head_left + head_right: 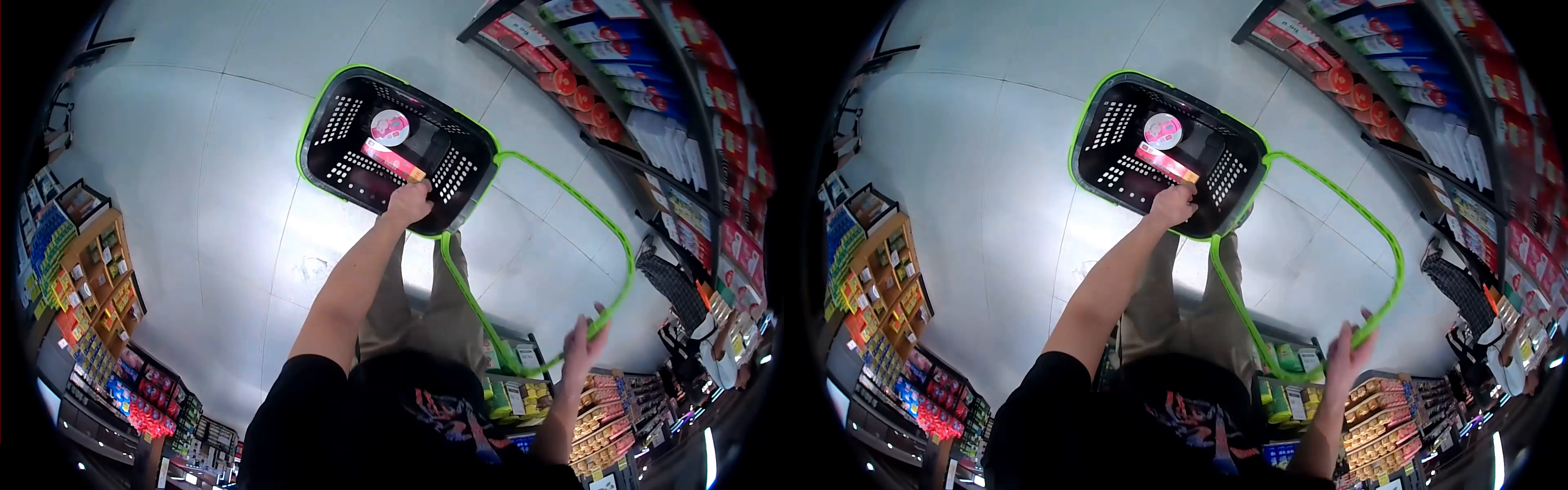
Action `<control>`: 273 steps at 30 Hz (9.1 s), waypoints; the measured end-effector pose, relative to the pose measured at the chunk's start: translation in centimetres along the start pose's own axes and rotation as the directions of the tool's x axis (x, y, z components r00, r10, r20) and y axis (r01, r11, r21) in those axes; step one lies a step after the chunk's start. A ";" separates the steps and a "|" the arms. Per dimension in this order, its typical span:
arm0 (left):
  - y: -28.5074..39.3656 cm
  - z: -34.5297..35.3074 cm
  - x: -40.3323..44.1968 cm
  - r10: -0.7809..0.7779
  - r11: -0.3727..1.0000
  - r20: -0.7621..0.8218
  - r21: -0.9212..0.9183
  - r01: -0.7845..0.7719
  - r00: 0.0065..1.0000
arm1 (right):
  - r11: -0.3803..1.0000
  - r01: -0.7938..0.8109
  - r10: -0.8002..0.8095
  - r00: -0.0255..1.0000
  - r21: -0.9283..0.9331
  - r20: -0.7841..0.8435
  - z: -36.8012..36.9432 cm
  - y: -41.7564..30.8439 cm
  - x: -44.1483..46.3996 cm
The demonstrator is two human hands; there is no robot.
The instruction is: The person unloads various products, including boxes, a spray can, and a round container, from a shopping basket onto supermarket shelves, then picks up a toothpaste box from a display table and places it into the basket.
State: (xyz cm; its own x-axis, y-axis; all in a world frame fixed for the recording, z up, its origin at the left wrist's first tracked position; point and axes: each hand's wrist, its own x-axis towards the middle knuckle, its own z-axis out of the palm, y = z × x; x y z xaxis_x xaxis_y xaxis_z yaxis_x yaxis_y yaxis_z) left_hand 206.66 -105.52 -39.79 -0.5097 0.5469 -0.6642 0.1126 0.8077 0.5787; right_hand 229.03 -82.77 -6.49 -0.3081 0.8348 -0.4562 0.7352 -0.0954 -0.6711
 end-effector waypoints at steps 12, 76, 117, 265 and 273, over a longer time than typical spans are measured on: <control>-16.6 14.3 20.1 0.138 0.432 0.389 0.804 -0.409 0.911 | 0.973 -0.159 0.100 0.944 -0.168 -0.314 -4.5 6.1 -0.4; 5.8 -13.1 -28.5 0.253 -0.249 0.082 -0.957 0.147 0.964 | 0.871 0.041 -0.203 0.937 0.490 0.283 6.0 -1.2 -0.7; 26.1 -2.4 -26.3 0.337 -0.054 -0.088 -0.996 -0.074 0.937 | 0.735 0.281 -0.595 0.704 0.617 0.388 -1.5 -2.5 -4.3; 50.9 32.0 -20.5 -0.144 0.714 -0.307 -0.691 -0.116 0.941 | -0.244 -0.042 -0.616 0.778 0.969 -0.121 -56.0 -16.7 48.7; 50.8 32.4 -21.1 -0.138 0.711 -0.325 -0.690 -0.135 0.936 | -0.137 -0.014 -0.554 0.830 0.991 -0.065 -54.6 -20.3 49.8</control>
State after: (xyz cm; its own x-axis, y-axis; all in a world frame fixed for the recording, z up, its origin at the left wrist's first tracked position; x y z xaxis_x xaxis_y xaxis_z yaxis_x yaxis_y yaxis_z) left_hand 250.72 -68.86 -11.70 -0.7698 0.3289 -0.5470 -0.4397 0.3480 0.8280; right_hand 231.76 -9.67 16.32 -0.6237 0.7811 0.0309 -0.6943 -0.5353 -0.4811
